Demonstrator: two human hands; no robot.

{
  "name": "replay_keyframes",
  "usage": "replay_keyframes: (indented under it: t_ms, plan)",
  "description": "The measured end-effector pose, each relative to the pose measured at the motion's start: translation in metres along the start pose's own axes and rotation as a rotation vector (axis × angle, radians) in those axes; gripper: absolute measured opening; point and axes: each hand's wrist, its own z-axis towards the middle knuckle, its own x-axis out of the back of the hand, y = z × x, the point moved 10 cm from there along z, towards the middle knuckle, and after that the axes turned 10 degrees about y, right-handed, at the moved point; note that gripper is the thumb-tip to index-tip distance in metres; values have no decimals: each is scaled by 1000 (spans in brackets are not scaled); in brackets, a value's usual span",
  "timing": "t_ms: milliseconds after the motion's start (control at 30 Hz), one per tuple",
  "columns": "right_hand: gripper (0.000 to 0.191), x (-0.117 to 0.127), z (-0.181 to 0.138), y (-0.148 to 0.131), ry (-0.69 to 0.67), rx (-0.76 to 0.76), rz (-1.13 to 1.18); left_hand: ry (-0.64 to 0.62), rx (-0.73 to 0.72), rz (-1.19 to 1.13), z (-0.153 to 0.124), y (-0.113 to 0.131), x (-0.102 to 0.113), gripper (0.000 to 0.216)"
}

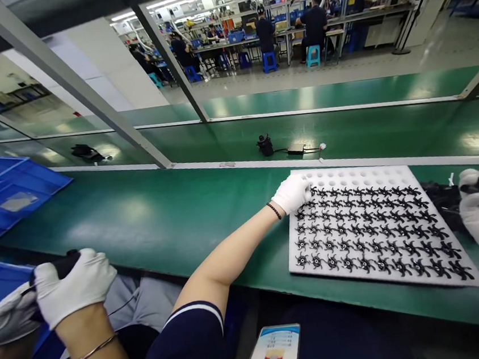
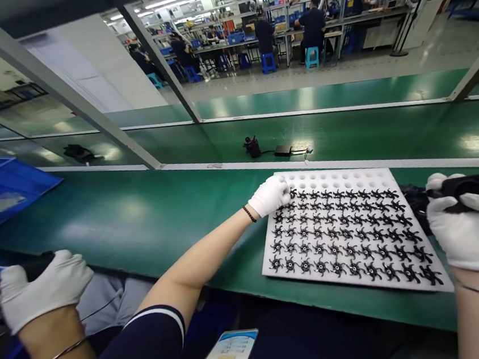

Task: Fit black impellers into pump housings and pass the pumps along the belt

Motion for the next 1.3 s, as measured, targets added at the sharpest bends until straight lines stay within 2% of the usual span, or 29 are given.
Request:
replay_keyframes:
  t_ms: [100, 133, 200, 300, 333, 400, 467, 533, 667, 733, 833, 900, 1000, 1167, 1233, 1300]
  plan:
    - [48, -16, -28, 17, 13, -168, 373, 110, 42, -87, -2, -9, 25, 8]
    - [49, -20, -32, 22, 20, -196, 441, 157, 84, -189, -6, -15, 35, 8]
    - [44, -29, -38, 37, 63, -253, 505, 230, 214, -617, -19, -28, 50, 10]
    - [29, -56, -51, 68, 123, -330, 469, 224, 407, -1454, -49, -26, 44, 27]
    - [27, -72, -58, 78, 105, -336, 449, 211, 437, -1622, -59, -17, 40, 31]
    - [27, -111, -78, 94, 16, -337, 436, 225, 472, -1799, -78, 3, 31, 32]
    - [28, -148, -100, 105, -82, -335, 475, 297, 471, -1818, -96, 23, 24, 27]
    - [26, -170, -119, 110, -119, -327, 526, 415, 428, -1650, -113, 36, 24, 21]
    - [26, -174, -141, 94, -177, -268, 565, 584, 137, -1100, -148, 69, 43, 12]
    - [27, -170, -151, 79, -268, -215, 538, 618, 53, -1051, -165, 81, 45, 16]
    - [29, -151, -164, 60, -262, -93, 532, 551, 154, -1252, -175, 87, 28, 51]
    - [36, -138, -172, 55, -217, -29, 512, 436, 204, -1313, -173, 97, 18, 59]
    - [41, -129, -180, 50, -236, -1, 476, 328, 174, -1218, -167, 113, 21, 42]
    - [24, -126, -182, 51, -310, -120, 471, 358, 133, -977, -176, 124, 44, 27]
    - [24, -126, -180, 48, -321, -136, 451, 346, 172, -1016, -181, 122, 44, 28]
    - [26, -126, -173, 41, -320, -109, 455, 280, 323, -1251, -183, 110, 31, 32]
